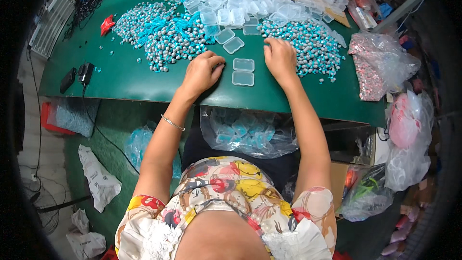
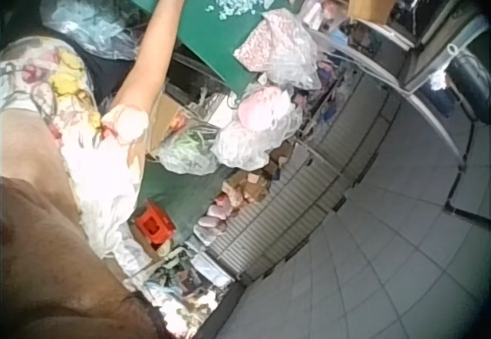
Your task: Packing small blue and white beads into small plastic cases and closing the lids.
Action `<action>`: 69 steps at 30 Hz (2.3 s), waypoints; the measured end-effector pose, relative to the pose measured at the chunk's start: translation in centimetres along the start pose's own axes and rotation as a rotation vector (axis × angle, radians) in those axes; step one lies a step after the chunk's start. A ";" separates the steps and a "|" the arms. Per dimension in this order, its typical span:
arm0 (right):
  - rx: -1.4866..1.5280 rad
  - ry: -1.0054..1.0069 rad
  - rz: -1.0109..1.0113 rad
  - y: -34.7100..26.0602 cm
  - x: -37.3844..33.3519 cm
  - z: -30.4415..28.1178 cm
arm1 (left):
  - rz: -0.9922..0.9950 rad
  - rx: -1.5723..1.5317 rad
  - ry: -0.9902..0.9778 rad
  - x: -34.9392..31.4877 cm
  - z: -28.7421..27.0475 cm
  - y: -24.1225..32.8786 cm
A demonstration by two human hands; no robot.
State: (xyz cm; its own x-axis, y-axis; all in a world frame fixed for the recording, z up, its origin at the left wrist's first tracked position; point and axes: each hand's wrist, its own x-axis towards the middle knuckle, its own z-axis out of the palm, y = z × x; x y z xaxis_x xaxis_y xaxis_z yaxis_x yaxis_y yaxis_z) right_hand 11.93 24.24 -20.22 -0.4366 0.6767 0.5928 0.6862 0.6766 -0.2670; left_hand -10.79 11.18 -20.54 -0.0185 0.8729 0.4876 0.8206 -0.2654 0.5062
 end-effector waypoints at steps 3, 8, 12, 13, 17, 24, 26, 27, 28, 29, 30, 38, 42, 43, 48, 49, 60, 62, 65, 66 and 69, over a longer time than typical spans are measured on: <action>-0.116 0.005 -0.006 0.7 2.5 1.8 | -0.031 -0.053 0.054 -0.4 1.0 -0.2; -0.221 0.053 -0.038 1.7 5.3 4.4 | -0.187 -0.118 0.110 -0.4 1.7 0.9; -0.301 -0.055 -0.016 1.8 5.5 4.6 | -0.134 -0.005 0.174 -0.8 2.5 0.9; -0.251 -0.026 -0.042 1.5 5.1 4.3 | -0.141 -0.019 0.176 -0.8 2.6 0.8; 0.208 -0.050 -0.034 -1.0 2.0 0.8 | -0.138 -0.135 0.176 -1.5 2.3 0.7; 0.245 -0.190 -0.200 -5.5 -4.3 -4.4 | -0.242 -0.486 -0.058 -1.7 1.3 4.2; 0.176 -0.170 -0.299 -5.9 -4.6 -4.0 | -0.192 -0.415 -0.047 -1.7 1.9 4.1; 0.150 -0.165 -0.319 -6.2 -4.7 -3.9 | -0.192 -0.413 -0.049 -1.7 2.1 4.2; 0.151 -0.164 -0.316 -6.1 -4.8 -3.8 | -0.171 -0.327 -0.038 -1.6 2.1 4.3; 0.113 -0.168 -0.344 -6.0 -4.8 -3.6 | -0.149 -0.241 -0.027 -1.6 2.2 4.4; 0.073 -0.173 -0.373 -5.9 -4.9 -3.5 | -0.148 -0.241 -0.029 -1.5 2.1 4.5; 0.091 -0.249 -0.408 -6.7 -4.9 -5.2 | -0.063 -0.160 0.005 -2.2 2.4 4.0; 0.176 -0.222 -0.317 -6.3 -3.6 -5.0 | -0.045 -0.174 0.018 -2.1 1.9 4.2; 0.158 -0.204 -0.318 -6.1 -2.9 -4.6 | -0.017 -0.140 -0.016 -2.2 1.7 4.2; 0.201 -0.193 -0.288 -7.2 1.3 -0.1 | 0.025 -0.106 -0.063 -2.4 1.6 3.8; 0.209 -0.210 -0.298 -7.8 2.1 1.2 | 0.043 -0.117 -0.046 -2.7 1.6 3.5; -0.142 0.047 -0.525 -9.8 6.8 8.2 | 0.063 -0.174 -0.014 -3.0 1.6 3.2; -0.241 0.056 -0.589 -9.9 7.0 8.2 | 0.060 -0.170 -0.013 -3.1 1.5 3.2; -0.274 0.018 -0.594 -9.6 7.0 8.3 | 0.060 -0.168 -0.007 -3.1 1.6 3.1; -0.275 0.017 -0.594 -9.3 6.8 8.1 | 0.060 -0.171 -0.001 -3.1 1.6 3.1; -0.088 0.059 -0.547 -8.7 5.6 6.5 | 0.055 -0.173 -0.002 -3.2 1.7 3.2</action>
State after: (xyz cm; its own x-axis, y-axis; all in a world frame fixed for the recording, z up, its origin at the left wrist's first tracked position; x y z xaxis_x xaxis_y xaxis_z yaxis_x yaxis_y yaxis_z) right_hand -0.27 24.05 -19.53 -0.7114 0.2141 0.6694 0.4154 0.8964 0.1549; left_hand -7.17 8.24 -21.70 0.0252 0.8561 0.5163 0.7097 -0.3790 0.5938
